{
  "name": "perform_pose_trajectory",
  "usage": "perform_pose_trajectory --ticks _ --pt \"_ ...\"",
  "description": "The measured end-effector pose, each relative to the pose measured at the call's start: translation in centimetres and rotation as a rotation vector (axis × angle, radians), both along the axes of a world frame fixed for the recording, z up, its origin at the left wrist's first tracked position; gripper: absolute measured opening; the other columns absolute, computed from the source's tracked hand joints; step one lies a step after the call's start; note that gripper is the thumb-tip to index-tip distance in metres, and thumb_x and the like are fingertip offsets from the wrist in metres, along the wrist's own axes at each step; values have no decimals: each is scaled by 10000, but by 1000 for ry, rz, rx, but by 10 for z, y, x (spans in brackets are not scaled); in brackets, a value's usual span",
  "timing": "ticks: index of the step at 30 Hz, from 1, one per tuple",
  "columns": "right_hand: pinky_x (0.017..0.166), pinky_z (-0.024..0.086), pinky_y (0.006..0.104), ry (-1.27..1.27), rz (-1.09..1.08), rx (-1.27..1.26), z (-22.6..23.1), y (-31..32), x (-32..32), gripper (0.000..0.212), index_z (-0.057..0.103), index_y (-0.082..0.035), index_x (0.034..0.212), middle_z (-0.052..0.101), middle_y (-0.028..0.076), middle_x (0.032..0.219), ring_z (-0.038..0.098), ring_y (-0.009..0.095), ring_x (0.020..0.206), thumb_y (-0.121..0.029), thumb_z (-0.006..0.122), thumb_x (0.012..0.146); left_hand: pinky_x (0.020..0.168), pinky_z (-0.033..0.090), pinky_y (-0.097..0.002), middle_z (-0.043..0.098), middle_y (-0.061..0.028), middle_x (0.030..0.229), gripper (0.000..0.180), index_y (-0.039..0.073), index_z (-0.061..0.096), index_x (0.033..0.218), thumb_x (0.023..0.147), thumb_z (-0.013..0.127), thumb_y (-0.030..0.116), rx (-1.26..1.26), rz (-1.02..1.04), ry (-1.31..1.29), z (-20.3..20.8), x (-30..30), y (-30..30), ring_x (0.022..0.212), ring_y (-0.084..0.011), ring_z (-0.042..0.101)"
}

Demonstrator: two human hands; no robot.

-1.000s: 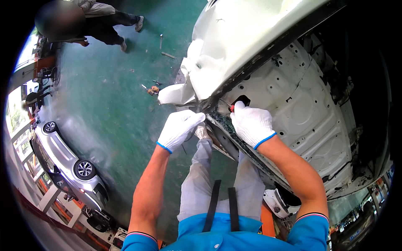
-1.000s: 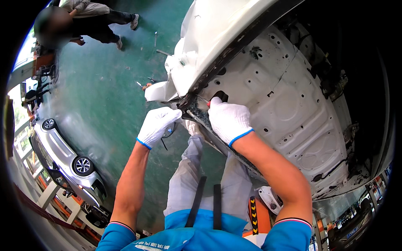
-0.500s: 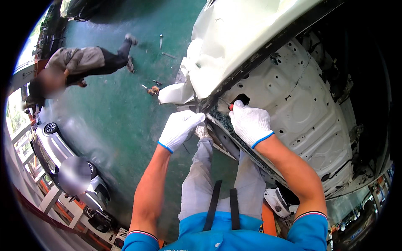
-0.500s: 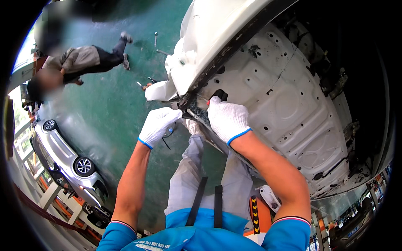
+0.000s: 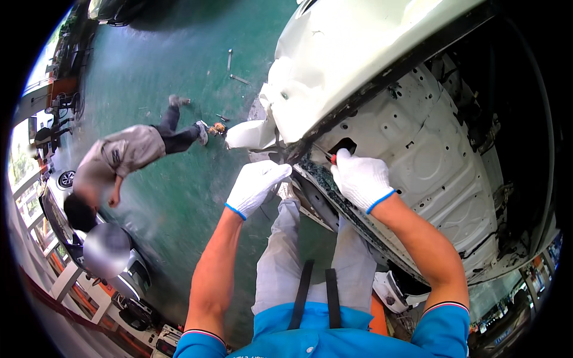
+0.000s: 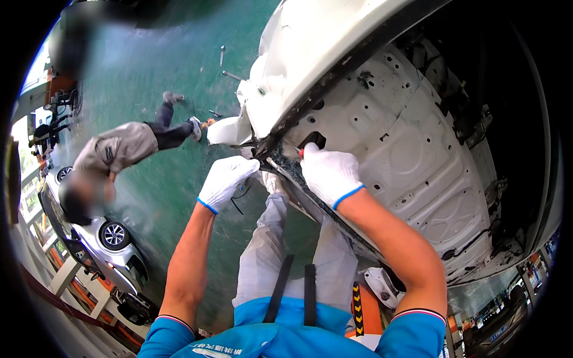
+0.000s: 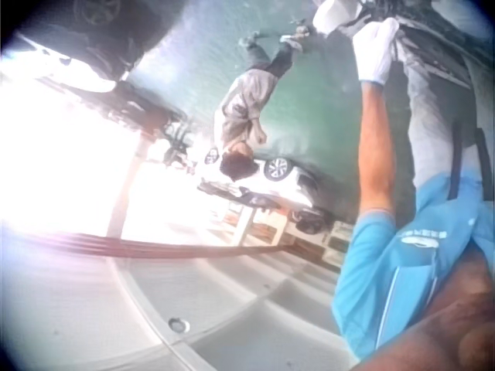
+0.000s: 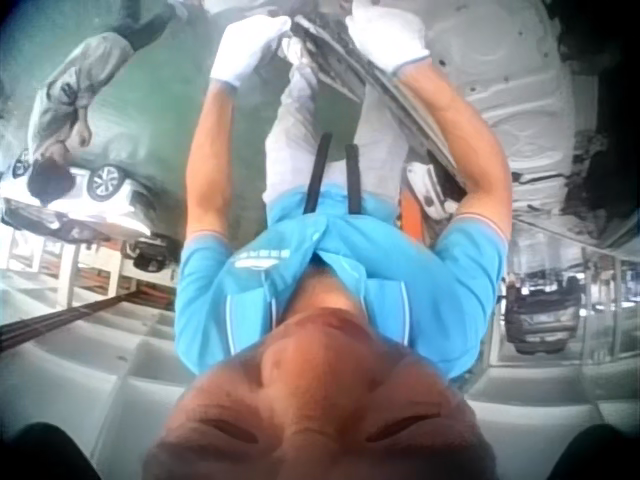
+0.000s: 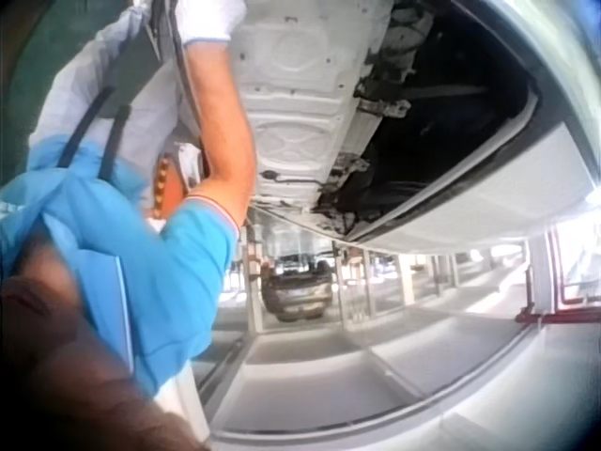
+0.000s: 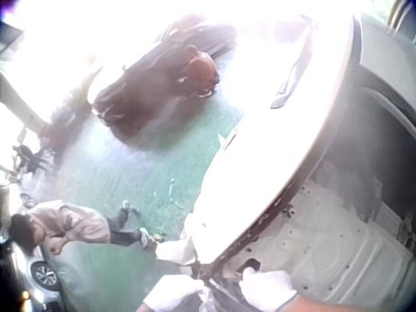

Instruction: The person uses a utility knife to scrape and remove old black sealant from the edge of a white car's hood. The person carefully works along the seam, peeling away the material to expose the metal underneath.

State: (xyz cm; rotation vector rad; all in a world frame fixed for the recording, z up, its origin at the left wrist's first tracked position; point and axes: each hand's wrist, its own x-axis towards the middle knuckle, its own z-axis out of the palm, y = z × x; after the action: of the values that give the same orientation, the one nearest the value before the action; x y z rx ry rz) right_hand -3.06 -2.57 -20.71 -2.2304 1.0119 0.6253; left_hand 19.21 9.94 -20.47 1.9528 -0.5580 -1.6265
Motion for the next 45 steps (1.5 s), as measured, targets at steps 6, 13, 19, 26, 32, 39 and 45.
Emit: perform_pose_trajectory --ticks 6,13,19,26,32,39,45 --pt "586 536 528 -139 -37 -88 2 1 -20 278 574 -65 1025 715 169 762 715 377 670 -342 566 999 587 378 -232 671 42 759 272 44 777 900 960 754 308 -5 -3 29 -18 3 9 655 -36 493" --pt "555 529 521 -164 -16 -88 6 -4 -26 275 573 -73 1017 711 158 756 714 358 654 -346 596 988 604 396 -223 694 34 806 262 35 777 934 963 749 294 96 -1 72 -14 4 6 685 -33 522" --pt "573 538 530 -88 19 -101 -7 0 -4 269 596 -61 1046 715 152 752 729 356 683 -324 569 992 653 442 -220 689 32 812 234 35 768 926 970 742 263 8 11 52 -19 1 11 736 -33 552" --pt "621 569 527 28 13 -51 -9 0 13 232 605 -10 1071 741 181 807 758 354 744 -202 580 941 631 430 -232 687 37 813 211 54 759 898 969 743 253 38 6 76 -19 1 11 714 -35 544" --pt "674 579 550 30 11 -30 -7 -3 13 241 616 -12 1096 741 205 835 752 394 764 -205 549 968 587 399 -235 685 34 779 254 65 758 886 955 753 310 -4 -2 42 -17 8 11 656 -47 521" --pt "505 519 516 -80 84 -159 -21 4 0 242 600 -31 980 689 144 666 703 350 583 -271 568 991 568 364 -237 637 53 735 283 67 759 880 944 764 343 22 10 45 -13 9 11 628 -45 476" --pt "506 511 524 -8 142 -143 -20 7 -3 231 600 -40 978 687 143 656 701 354 584 -270 577 982 583 378 -236 655 46 747 278 55 777 881 961 744 319 26 9 26 -11 7 16 650 -42 488"
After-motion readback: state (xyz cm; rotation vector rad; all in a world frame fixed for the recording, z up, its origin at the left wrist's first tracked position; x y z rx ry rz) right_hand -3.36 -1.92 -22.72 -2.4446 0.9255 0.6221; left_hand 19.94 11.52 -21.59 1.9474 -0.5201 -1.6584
